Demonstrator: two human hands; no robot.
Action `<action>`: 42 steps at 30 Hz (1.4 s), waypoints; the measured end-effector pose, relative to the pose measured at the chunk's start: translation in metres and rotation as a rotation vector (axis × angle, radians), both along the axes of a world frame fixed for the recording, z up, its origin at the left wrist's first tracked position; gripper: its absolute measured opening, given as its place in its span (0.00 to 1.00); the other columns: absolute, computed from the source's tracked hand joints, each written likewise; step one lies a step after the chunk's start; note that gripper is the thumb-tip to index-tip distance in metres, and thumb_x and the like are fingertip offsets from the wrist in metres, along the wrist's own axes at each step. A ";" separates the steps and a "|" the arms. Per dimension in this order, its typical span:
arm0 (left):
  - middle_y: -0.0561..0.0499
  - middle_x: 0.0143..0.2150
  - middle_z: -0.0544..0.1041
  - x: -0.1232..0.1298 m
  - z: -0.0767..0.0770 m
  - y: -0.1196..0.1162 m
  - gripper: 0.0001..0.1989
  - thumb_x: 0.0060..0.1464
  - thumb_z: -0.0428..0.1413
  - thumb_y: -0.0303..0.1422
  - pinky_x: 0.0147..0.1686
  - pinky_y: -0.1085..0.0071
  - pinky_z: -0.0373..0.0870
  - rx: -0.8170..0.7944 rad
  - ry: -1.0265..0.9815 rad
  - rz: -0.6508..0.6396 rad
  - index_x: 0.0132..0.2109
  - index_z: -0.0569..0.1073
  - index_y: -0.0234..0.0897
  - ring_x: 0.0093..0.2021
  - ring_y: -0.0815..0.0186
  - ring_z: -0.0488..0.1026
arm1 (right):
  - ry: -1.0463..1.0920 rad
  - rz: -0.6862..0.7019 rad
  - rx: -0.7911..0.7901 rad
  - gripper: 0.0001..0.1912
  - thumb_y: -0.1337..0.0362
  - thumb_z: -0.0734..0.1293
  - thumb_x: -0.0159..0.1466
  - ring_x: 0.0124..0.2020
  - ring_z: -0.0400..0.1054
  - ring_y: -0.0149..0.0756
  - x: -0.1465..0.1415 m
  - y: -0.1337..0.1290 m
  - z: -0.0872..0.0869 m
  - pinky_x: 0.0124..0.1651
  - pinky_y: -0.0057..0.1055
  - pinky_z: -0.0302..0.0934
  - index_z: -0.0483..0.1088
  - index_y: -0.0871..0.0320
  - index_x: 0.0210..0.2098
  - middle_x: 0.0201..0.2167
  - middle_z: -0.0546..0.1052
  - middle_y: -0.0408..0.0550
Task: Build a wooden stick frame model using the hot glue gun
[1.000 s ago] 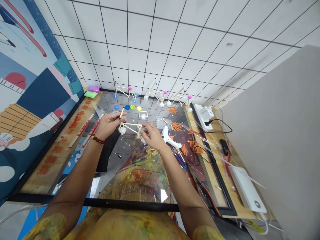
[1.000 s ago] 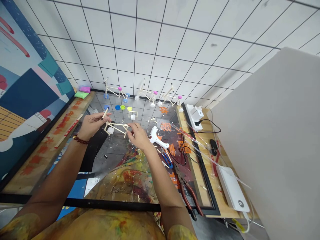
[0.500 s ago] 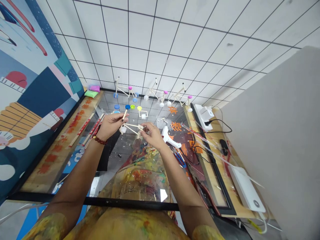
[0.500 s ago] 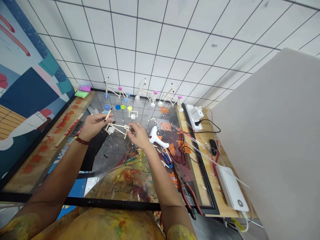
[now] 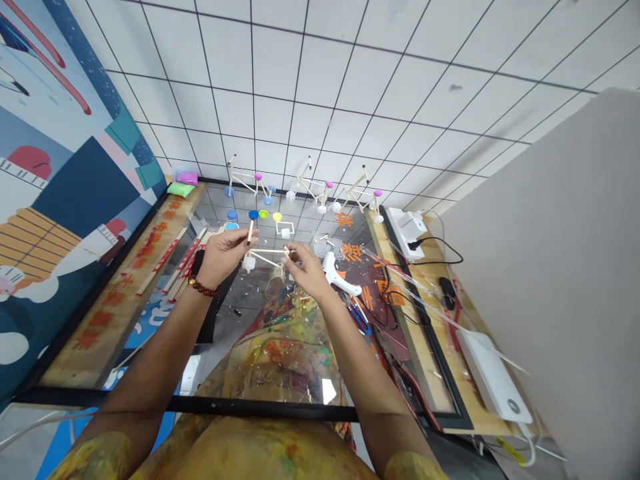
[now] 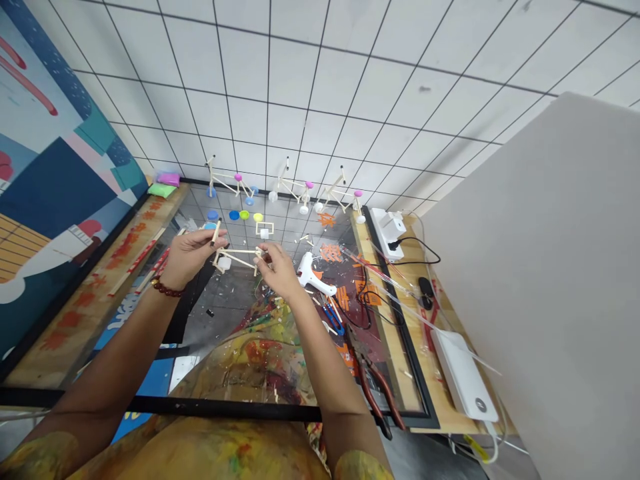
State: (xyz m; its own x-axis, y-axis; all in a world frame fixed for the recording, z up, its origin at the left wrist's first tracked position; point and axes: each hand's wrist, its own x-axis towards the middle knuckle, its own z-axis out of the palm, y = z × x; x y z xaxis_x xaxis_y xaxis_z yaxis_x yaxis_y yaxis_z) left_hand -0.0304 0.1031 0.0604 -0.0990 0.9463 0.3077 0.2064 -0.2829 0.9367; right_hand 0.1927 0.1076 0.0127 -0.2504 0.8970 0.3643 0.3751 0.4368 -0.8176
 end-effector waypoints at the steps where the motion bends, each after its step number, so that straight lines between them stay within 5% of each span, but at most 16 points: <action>1: 0.46 0.38 0.84 0.000 0.001 -0.001 0.20 0.46 0.69 0.45 0.43 0.63 0.76 -0.013 -0.022 0.018 0.43 0.85 0.37 0.38 0.60 0.79 | 0.003 0.000 0.006 0.14 0.59 0.66 0.65 0.37 0.71 0.35 0.000 0.001 -0.001 0.44 0.35 0.68 0.72 0.55 0.50 0.46 0.75 0.50; 14: 0.45 0.40 0.84 -0.010 -0.011 -0.002 0.21 0.45 0.69 0.45 0.44 0.62 0.76 -0.019 -0.059 0.023 0.42 0.84 0.36 0.39 0.59 0.79 | 0.002 -0.036 -0.145 0.16 0.63 0.76 0.54 0.32 0.67 0.31 -0.003 0.015 0.003 0.43 0.33 0.65 0.80 0.55 0.43 0.40 0.76 0.47; 22: 0.44 0.42 0.84 -0.011 -0.009 -0.005 0.17 0.48 0.67 0.43 0.51 0.60 0.75 0.024 0.032 -0.033 0.42 0.84 0.36 0.44 0.57 0.80 | -0.144 0.107 -0.261 0.17 0.67 0.77 0.51 0.30 0.67 0.30 0.008 0.020 0.018 0.39 0.31 0.63 0.81 0.58 0.41 0.37 0.77 0.46; 29: 0.45 0.40 0.84 -0.007 -0.010 -0.004 0.17 0.45 0.69 0.43 0.51 0.60 0.75 -0.006 -0.060 -0.014 0.39 0.84 0.37 0.43 0.57 0.80 | -0.121 0.063 -0.157 0.14 0.63 0.76 0.53 0.29 0.67 0.31 0.005 0.012 0.011 0.39 0.32 0.64 0.80 0.56 0.40 0.35 0.77 0.45; 37: 0.47 0.38 0.83 0.010 -0.023 0.001 0.20 0.40 0.71 0.44 0.46 0.64 0.75 -0.021 -0.357 0.151 0.39 0.83 0.37 0.39 0.63 0.79 | -0.011 -0.027 -0.131 0.12 0.60 0.76 0.54 0.30 0.68 0.32 -0.005 0.010 0.006 0.39 0.32 0.65 0.80 0.55 0.38 0.33 0.78 0.44; 42: 0.43 0.45 0.81 0.006 -0.026 0.005 0.27 0.41 0.71 0.44 0.51 0.62 0.74 0.007 -0.330 0.123 0.48 0.80 0.37 0.47 0.59 0.79 | 0.010 -0.021 -0.131 0.11 0.60 0.75 0.55 0.30 0.68 0.32 -0.007 0.013 0.007 0.39 0.32 0.64 0.81 0.55 0.38 0.33 0.78 0.44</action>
State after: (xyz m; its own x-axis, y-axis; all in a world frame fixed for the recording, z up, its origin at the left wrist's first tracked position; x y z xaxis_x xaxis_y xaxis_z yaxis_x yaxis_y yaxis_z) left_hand -0.0242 0.1081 0.0340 -0.3073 0.9191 0.2465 -0.0742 -0.2814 0.9567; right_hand 0.1862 0.1205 0.0197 -0.2284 0.9420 0.2459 0.3745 0.3181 -0.8709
